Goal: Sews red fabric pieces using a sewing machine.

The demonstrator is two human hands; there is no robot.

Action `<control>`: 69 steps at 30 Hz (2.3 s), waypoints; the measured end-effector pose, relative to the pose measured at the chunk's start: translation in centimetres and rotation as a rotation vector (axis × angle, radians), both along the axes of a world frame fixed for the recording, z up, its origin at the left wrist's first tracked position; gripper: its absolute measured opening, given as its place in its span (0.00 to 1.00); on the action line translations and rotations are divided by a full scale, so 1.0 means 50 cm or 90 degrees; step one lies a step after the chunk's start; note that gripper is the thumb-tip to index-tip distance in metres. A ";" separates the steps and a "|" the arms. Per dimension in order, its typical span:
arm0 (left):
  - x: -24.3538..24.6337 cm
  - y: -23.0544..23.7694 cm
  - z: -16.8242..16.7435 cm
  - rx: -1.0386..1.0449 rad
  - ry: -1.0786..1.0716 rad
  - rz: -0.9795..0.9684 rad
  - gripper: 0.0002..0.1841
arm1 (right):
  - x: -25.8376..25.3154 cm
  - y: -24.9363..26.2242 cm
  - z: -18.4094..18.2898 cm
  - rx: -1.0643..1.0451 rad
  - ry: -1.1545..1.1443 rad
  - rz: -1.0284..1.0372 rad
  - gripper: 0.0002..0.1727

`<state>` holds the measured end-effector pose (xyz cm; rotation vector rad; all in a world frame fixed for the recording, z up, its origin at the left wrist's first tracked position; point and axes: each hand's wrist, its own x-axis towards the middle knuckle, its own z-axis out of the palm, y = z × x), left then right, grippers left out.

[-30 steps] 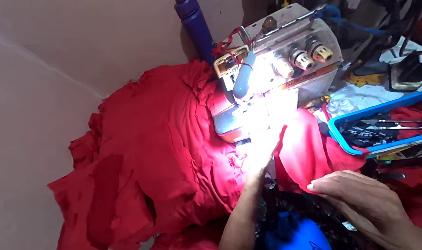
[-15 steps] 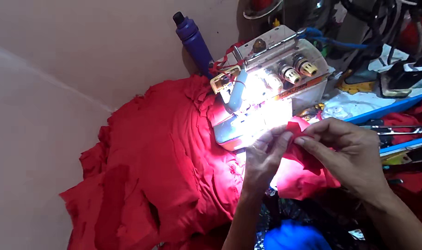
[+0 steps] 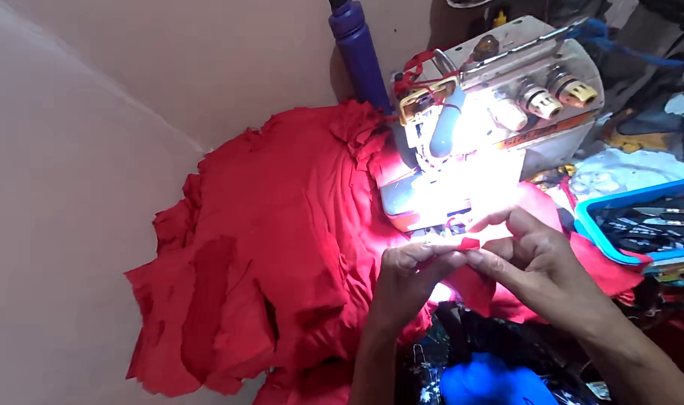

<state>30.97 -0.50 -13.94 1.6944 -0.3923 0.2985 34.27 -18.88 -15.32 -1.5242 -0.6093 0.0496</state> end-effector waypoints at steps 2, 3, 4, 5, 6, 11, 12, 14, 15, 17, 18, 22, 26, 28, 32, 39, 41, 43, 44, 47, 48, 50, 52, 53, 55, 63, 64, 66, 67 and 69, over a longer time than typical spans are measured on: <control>-0.016 0.028 0.012 0.052 -0.006 -0.006 0.06 | 0.001 0.000 -0.007 -0.021 0.006 0.104 0.14; -0.025 0.038 0.020 0.076 -0.010 0.000 0.06 | 0.000 0.004 -0.011 -0.029 -0.004 0.136 0.13; -0.033 0.047 0.027 0.101 -0.022 0.006 0.06 | -0.004 0.010 -0.013 -0.036 -0.021 0.151 0.12; -0.041 0.055 0.034 0.125 -0.038 0.014 0.06 | -0.008 0.016 -0.014 -0.044 -0.034 0.162 0.11; -0.047 0.063 0.041 0.142 -0.056 0.020 0.07 | -0.013 0.021 -0.014 -0.047 -0.038 0.174 0.10; -0.067 0.097 0.063 0.140 -0.097 0.032 0.09 | -0.033 0.038 -0.019 -0.044 -0.024 0.197 0.11; -0.068 0.102 0.065 0.137 -0.098 0.036 0.09 | -0.035 0.040 -0.022 -0.045 -0.029 0.188 0.11; -0.068 0.107 0.066 0.146 -0.102 0.037 0.09 | -0.038 0.045 -0.025 -0.058 -0.060 0.151 0.12; -0.067 0.106 0.067 0.156 -0.106 0.030 0.10 | -0.036 0.047 -0.025 -0.075 -0.093 0.125 0.14; -0.066 0.096 0.070 0.190 -0.111 0.004 0.10 | -0.028 0.052 -0.025 -0.114 -0.168 0.079 0.21; -0.066 0.091 0.072 0.208 -0.109 -0.007 0.11 | -0.024 0.056 -0.022 -0.114 -0.185 0.079 0.23; -0.058 0.083 0.080 0.246 -0.110 0.012 0.10 | -0.024 0.079 -0.012 0.002 -0.143 0.151 0.22; -0.044 0.096 0.078 0.246 -0.108 0.057 0.08 | -0.027 0.097 -0.042 0.040 -0.087 0.100 0.15; -0.038 0.101 0.068 0.238 -0.104 0.076 0.08 | -0.031 0.101 -0.049 0.050 -0.052 0.096 0.12; -0.031 0.103 0.046 0.188 -0.073 0.126 0.06 | -0.038 0.106 -0.059 0.068 -0.019 0.101 0.12; -0.021 0.107 0.036 0.086 -0.040 0.168 0.07 | -0.032 0.107 -0.084 0.037 -0.022 0.039 0.07; -0.013 0.111 0.029 0.067 -0.040 0.174 0.09 | -0.034 0.103 -0.082 0.045 0.014 0.059 0.06; -0.003 0.117 0.020 0.048 -0.045 0.174 0.09 | -0.031 0.097 -0.078 0.045 0.061 0.097 0.07; 0.002 0.118 0.016 0.042 -0.046 0.176 0.09 | -0.028 0.093 -0.076 0.045 0.081 0.118 0.08; 0.011 0.114 0.013 0.044 -0.047 0.179 0.10 | -0.012 0.084 -0.071 0.040 0.124 0.163 0.09; 0.014 0.113 0.013 0.053 -0.054 0.179 0.10 | -0.008 0.083 -0.072 0.035 0.136 0.162 0.09; 0.017 0.108 0.017 0.080 -0.068 0.176 0.10 | -0.005 0.085 -0.074 0.034 0.160 0.145 0.10; 0.023 0.102 0.025 0.112 -0.078 0.176 0.10 | -0.006 0.088 -0.073 0.052 0.190 0.129 0.10; 0.029 0.099 0.031 0.133 -0.081 0.185 0.10 | -0.007 0.088 -0.069 0.065 0.209 0.127 0.08; 0.050 0.095 0.039 0.161 -0.078 0.207 0.10 | -0.004 0.093 -0.061 0.112 0.198 0.103 0.06; 0.214 0.058 -0.035 0.324 -0.124 0.308 0.09 | 0.074 0.100 -0.096 -0.090 -0.026 -0.229 0.16; 0.218 0.050 -0.037 0.356 -0.117 0.337 0.08 | 0.078 0.102 -0.103 -0.084 -0.033 -0.237 0.16; 0.211 0.031 -0.034 0.422 -0.104 0.401 0.07 | 0.070 0.101 -0.110 -0.076 -0.027 -0.237 0.15; 0.203 0.019 -0.034 0.459 -0.112 0.437 0.07 | 0.064 0.099 -0.112 -0.079 -0.023 -0.237 0.17; 0.180 -0.007 -0.041 0.513 -0.147 0.485 0.04 | 0.049 0.094 -0.124 -0.084 -0.046 -0.247 0.19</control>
